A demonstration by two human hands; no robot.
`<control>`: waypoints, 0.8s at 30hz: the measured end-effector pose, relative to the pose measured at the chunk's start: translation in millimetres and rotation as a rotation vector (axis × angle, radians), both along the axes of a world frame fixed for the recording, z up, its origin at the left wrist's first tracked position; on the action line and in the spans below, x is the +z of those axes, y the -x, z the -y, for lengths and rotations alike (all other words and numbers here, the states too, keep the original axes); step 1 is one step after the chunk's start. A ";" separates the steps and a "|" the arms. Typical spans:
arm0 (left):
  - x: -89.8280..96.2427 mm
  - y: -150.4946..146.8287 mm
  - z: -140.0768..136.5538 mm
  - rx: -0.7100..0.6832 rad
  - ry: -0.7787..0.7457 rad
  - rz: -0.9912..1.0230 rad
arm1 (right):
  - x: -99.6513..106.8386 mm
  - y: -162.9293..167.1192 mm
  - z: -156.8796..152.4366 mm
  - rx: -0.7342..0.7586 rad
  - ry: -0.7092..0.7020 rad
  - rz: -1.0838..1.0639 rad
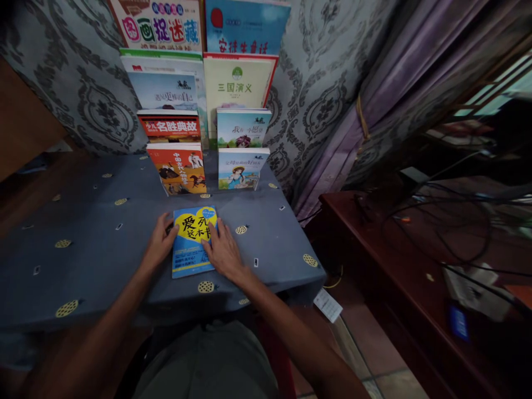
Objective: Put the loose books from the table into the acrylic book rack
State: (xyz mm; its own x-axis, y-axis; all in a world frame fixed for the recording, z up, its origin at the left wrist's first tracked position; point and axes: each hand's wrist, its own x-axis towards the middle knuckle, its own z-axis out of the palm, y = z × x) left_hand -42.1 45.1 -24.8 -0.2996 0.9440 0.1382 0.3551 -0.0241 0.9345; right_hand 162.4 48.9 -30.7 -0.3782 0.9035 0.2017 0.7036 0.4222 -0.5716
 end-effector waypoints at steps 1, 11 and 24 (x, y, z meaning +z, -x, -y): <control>1.2 -1.4 -2.4 0.022 0.012 0.122 | -1.4 -0.3 0.0 -0.008 0.003 -0.022; 13.9 -28.8 -21.3 0.226 0.139 0.883 | -1.9 -3.0 -0.5 -0.023 0.071 -0.185; 54.2 -35.7 -46.6 -0.020 -0.118 0.893 | 21.5 3.9 -41.3 -0.080 0.153 -0.816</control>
